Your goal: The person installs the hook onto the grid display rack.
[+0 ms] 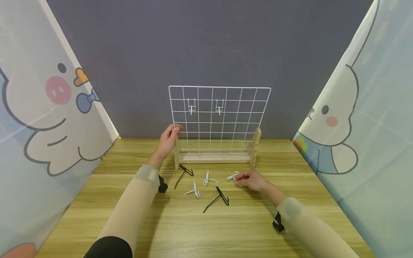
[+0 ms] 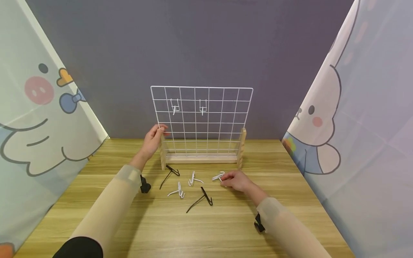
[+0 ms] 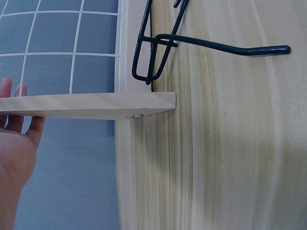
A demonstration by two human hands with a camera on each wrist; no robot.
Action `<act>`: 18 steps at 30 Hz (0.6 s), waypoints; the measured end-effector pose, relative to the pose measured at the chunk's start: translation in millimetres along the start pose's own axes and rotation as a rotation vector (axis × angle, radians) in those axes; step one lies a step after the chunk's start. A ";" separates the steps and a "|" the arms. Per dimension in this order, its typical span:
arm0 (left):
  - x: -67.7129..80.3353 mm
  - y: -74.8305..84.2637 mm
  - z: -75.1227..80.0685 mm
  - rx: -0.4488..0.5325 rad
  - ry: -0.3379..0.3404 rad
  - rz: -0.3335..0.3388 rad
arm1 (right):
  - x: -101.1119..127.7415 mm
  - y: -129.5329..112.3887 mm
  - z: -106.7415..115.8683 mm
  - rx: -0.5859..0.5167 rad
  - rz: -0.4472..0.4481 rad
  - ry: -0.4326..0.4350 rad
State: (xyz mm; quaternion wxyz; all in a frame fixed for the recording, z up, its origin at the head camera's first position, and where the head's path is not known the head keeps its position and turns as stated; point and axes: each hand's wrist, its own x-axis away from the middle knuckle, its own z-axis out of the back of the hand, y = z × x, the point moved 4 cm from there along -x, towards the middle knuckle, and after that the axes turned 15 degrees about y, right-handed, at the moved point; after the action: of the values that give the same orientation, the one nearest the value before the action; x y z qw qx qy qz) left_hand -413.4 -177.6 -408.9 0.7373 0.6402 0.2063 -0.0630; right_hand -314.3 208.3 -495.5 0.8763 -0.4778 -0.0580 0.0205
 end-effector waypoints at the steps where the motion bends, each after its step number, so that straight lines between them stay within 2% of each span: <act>1: 0.3 0.2 0.1 0.002 -0.002 0.001 | -0.2 -0.4 -0.5 0.000 -0.002 0.002; 10: 0.3 -0.9 0.3 0.002 -0.003 0.004 | -3.4 2.8 -2.8 0.020 -0.024 0.044; 18: -0.4 0.3 -0.6 0.008 -0.001 0.001 | -3.8 0.8 -0.2 -0.010 -0.049 0.046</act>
State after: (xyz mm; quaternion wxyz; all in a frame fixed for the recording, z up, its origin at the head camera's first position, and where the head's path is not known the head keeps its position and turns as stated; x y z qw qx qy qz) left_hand -413.7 -177.0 -408.6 0.7350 0.6431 0.2053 -0.0637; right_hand -318.0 208.2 -496.5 0.8753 -0.4809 -0.0495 -0.0123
